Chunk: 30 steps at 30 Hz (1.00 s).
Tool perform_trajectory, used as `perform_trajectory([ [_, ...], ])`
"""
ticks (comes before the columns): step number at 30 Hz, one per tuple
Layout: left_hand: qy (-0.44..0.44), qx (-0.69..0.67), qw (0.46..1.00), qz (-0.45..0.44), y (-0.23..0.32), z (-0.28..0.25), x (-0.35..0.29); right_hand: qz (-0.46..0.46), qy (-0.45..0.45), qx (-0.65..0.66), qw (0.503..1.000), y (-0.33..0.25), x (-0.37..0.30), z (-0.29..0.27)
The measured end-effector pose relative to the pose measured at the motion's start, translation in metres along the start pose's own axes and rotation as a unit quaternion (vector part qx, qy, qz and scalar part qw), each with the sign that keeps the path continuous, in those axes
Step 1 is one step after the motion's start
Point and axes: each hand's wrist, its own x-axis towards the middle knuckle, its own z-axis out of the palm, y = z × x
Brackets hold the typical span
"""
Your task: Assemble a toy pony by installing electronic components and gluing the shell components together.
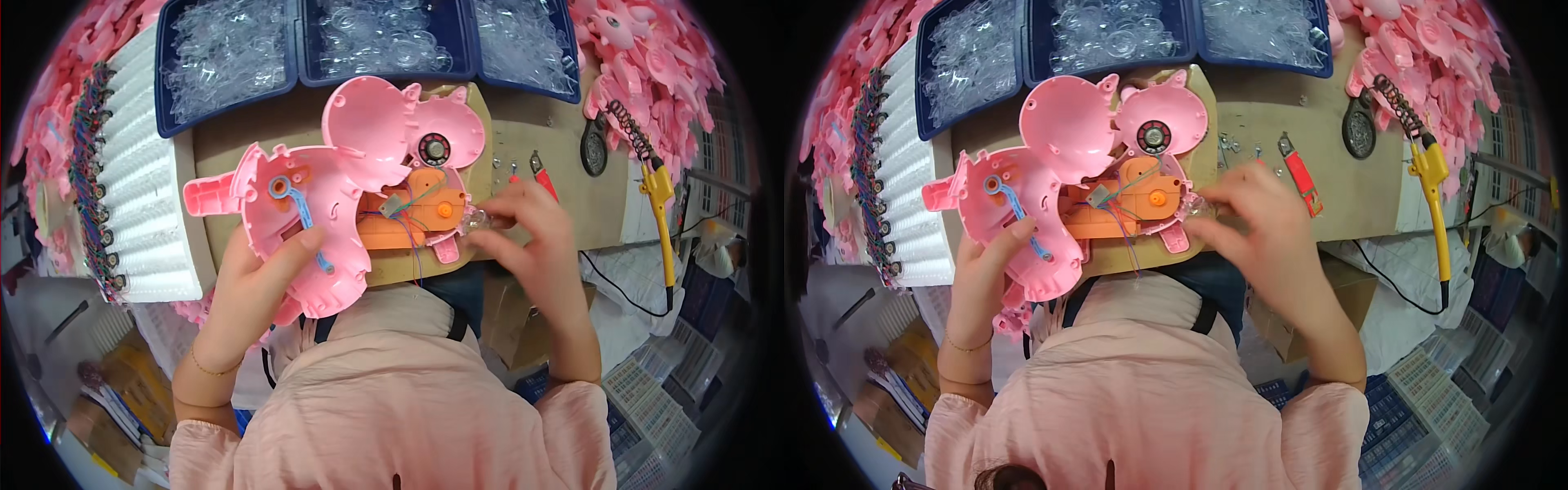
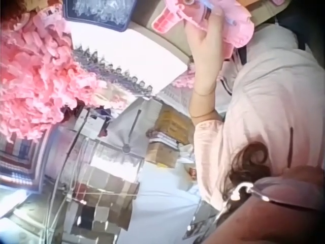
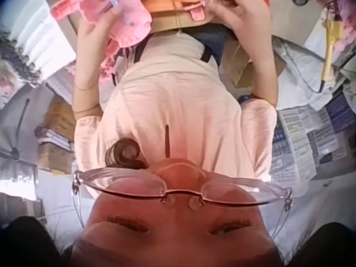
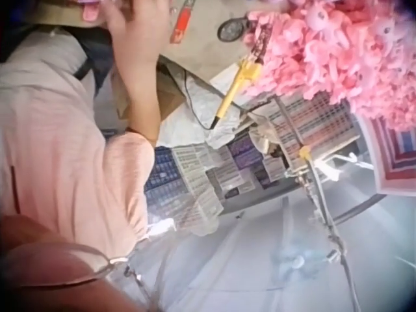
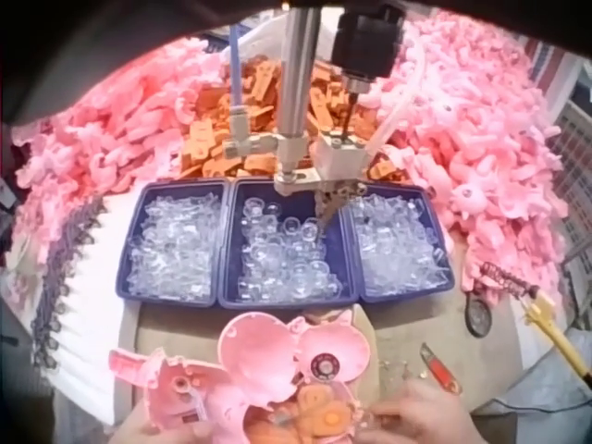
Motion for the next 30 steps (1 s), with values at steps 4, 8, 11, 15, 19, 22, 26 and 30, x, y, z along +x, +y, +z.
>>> perform_trajectory([
  [4,0.025,0.006,1.000,-0.010,-0.002,-0.002,-0.001,0.186,-0.024,0.327,0.926,0.016,0.003,-0.012],
  [8,0.019,-0.024,0.999,-0.018,-0.002,0.001,0.001,0.240,-0.007,0.641,0.729,0.007,-0.004,-0.017],
  [11,0.033,-0.011,0.999,-0.022,0.000,0.002,-0.001,-0.017,0.022,-0.025,0.999,-0.004,-0.002,-0.010],
  [15,0.036,0.009,0.999,-0.018,0.000,-0.001,0.000,-0.213,0.010,-0.191,0.958,0.003,0.010,-0.003],
  [19,0.023,0.012,1.000,-0.010,-0.001,-0.002,0.001,-0.246,-0.030,-0.251,0.936,-0.002,0.015,-0.005],
  [22,0.016,0.009,1.000,-0.017,0.001,-0.002,0.002,-0.255,-0.031,-0.227,0.940,0.000,0.017,-0.005],
  [26,0.029,0.007,0.997,-0.065,0.002,-0.003,0.004,-0.174,-0.093,-0.243,0.950,-0.011,0.024,-0.011],
  [30,0.031,-0.001,0.999,-0.027,0.004,0.002,0.002,-0.139,-0.144,-0.247,0.948,-0.022,0.036,-0.016],
])
